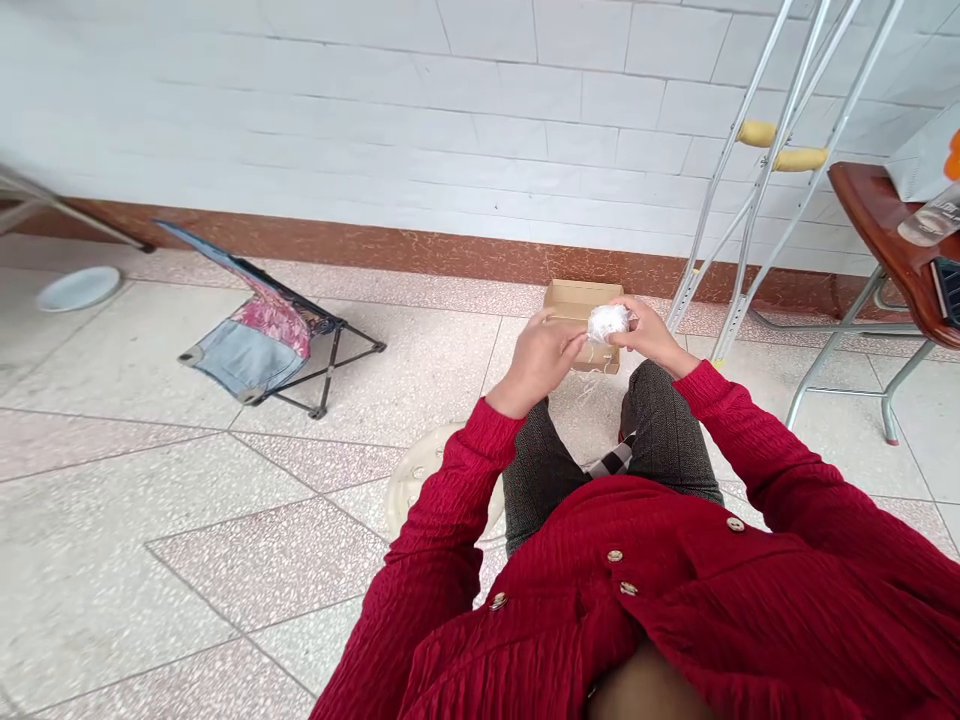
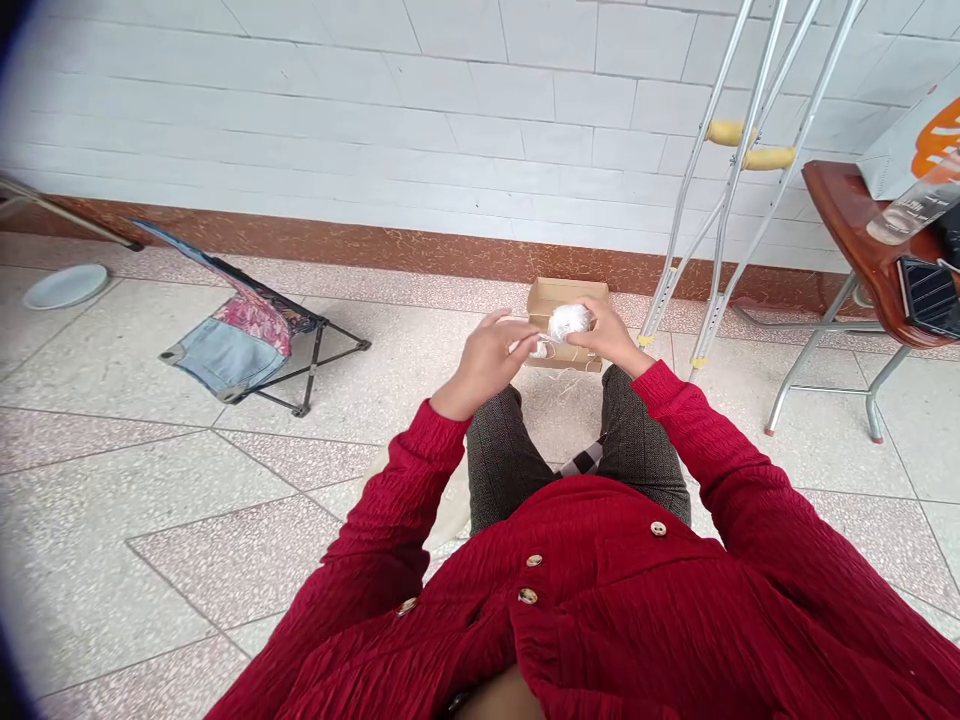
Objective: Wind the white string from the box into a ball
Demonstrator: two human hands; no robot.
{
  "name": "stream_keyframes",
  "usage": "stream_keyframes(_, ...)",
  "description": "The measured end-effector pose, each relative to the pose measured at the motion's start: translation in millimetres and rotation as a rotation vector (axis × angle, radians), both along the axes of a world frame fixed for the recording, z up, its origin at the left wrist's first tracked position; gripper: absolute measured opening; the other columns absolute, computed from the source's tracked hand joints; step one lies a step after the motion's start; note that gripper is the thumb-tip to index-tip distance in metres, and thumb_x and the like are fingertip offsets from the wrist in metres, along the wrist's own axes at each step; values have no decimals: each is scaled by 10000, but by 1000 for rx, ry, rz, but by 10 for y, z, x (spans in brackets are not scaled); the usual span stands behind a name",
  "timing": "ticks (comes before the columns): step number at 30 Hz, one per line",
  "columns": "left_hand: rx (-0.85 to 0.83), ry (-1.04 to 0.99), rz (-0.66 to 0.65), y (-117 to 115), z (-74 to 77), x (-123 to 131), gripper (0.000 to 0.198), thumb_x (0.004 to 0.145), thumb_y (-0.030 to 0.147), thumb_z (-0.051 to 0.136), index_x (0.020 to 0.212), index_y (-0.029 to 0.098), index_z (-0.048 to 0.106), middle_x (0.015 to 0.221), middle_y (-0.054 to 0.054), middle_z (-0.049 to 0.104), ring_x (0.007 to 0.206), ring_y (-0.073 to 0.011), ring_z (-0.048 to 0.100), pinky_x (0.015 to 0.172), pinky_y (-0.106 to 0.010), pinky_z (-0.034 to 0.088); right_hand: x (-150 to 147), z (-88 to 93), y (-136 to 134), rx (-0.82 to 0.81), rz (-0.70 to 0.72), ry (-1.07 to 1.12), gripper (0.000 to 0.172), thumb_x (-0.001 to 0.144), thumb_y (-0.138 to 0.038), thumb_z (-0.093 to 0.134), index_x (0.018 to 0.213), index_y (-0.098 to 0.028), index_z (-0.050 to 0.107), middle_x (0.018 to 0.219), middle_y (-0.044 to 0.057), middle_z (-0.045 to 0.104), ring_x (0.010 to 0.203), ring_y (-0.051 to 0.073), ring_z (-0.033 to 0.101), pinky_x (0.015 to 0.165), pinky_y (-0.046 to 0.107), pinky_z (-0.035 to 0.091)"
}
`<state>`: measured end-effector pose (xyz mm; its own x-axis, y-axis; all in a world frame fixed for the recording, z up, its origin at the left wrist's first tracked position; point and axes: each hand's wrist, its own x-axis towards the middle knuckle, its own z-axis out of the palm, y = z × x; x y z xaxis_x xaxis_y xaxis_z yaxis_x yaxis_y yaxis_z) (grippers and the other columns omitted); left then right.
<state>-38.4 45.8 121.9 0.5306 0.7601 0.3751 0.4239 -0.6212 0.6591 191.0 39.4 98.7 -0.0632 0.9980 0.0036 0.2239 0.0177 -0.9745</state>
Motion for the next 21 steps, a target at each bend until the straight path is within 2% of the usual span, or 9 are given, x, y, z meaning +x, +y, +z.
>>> stream_keyframes(3,5,-60,11,207,-10,-12,223,963,297,596,845,227,771,923,-28,790,913,-215,696,1240,-475,282,4,34,-148,-182,110,90,524,611,-196,831,1107,-220,662,797,-11,664,588,133,589,462,227,454)
stream_keyframes(6,-135,-195,18,347,-141,34,255,955,341,608,811,213,775,907,-26,789,888,-209,699,1139,-430,411,41,104,-273,-323,225,324,522,641,-224,839,1126,-211,647,805,-5,709,564,127,641,469,223,509)
stream_keyframes(8,-271,-270,31,369,-251,103,256,938,363,615,845,199,789,933,-35,794,905,-217,703,996,-381,499,62,154,-320,-336,266,482,531,639,-250,844,1121,-208,626,846,10,737,590,136,675,505,236,558)
stream_keyframes(11,-440,-284,11,293,-394,240,260,913,379,635,875,179,797,919,-30,798,900,-221,705,864,-336,527,54,257,-322,-289,282,586,544,650,-314,854,1118,-208,599,838,15,737,624,158,697,523,253,580)
stream_keyframes(13,-505,-267,-38,189,-459,324,272,913,388,641,866,171,797,898,-29,796,869,-210,701,839,-325,527,30,348,-272,-205,232,584,538,668,-344,858,1115,-216,586,856,10,722,638,152,685,507,240,555)
stream_keyframes(16,-560,-254,-174,11,-509,382,319,939,418,619,839,169,792,918,-55,798,876,-197,706,892,-332,522,22,454,-128,-54,64,496,504,708,-390,846,1101,-244,565,940,5,687,652,128,635,495,231,505)
stream_keyframes(18,-604,-256,-262,-86,-508,365,352,954,440,600,832,169,789,930,-74,798,910,-200,714,950,-350,512,57,454,-11,52,-75,342,508,704,-392,846,1099,-259,556,982,6,661,701,141,618,530,251,502)
stream_keyframes(21,-654,-254,-324,-148,-448,271,371,956,457,598,817,168,784,925,-85,796,955,-214,724,996,-367,498,150,330,120,259,-250,-3,542,642,-324,867,1092,-254,571,1078,35,635,906,211,621,706,333,548)
